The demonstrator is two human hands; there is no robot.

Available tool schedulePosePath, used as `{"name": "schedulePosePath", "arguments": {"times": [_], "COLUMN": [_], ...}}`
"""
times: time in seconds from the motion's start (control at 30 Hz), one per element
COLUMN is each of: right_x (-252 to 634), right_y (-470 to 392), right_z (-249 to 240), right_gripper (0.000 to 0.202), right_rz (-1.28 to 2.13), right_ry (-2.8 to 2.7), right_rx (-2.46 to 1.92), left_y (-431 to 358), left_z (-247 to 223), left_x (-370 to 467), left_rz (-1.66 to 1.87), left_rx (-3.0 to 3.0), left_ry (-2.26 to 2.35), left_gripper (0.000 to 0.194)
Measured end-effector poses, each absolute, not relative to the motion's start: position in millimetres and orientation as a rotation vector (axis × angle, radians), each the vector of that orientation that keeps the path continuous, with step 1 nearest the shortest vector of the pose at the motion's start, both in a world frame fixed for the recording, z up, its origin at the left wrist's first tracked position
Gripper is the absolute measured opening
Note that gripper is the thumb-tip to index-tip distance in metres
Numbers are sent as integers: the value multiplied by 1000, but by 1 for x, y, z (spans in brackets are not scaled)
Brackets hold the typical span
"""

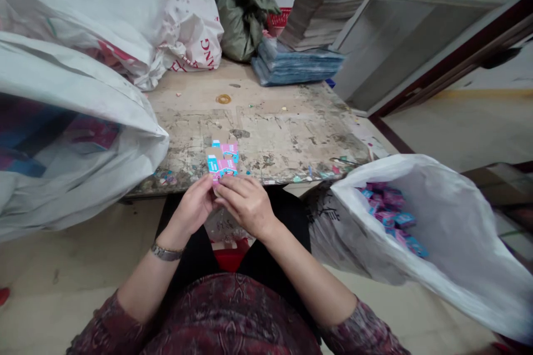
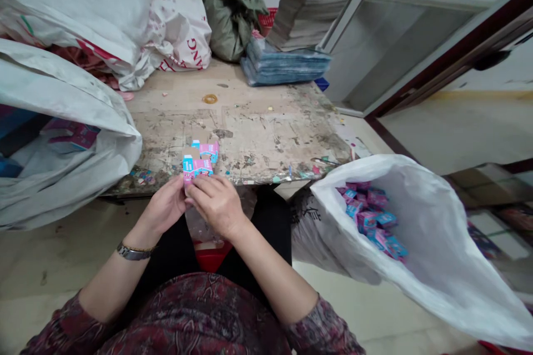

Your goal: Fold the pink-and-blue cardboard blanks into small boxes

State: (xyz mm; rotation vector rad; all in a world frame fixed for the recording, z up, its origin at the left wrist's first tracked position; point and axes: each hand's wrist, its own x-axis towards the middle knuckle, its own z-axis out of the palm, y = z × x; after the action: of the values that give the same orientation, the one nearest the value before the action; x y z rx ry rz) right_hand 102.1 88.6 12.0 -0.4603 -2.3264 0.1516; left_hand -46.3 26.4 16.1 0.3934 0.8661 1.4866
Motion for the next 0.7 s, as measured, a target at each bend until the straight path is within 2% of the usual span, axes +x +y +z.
{"name": "schedulePosePath", "arguments": {"times": [0.1,0.23,0.4,0.7], "right_x": [107,115,122,122], "right_y": [73,65,73,78], "right_z": [7,13,27,25], "right_gripper": [24,24,24,21], "right_rz": [162,288,493,722], "right_ry": [-2332,-2275,-2163,-2128], "right_rx": [-482,-545,-744,-983], "left_y": [26,26,21,14], "left_z": [12,2,-6,-2], "left_x": [-40,-38,-42,-41], "left_rz": [1499,1466,1376,1194], "left_rx": [409,493,899,1146], "left_ry": [955,1132,1382,1452], "left_gripper": [23,25,26,27]}}
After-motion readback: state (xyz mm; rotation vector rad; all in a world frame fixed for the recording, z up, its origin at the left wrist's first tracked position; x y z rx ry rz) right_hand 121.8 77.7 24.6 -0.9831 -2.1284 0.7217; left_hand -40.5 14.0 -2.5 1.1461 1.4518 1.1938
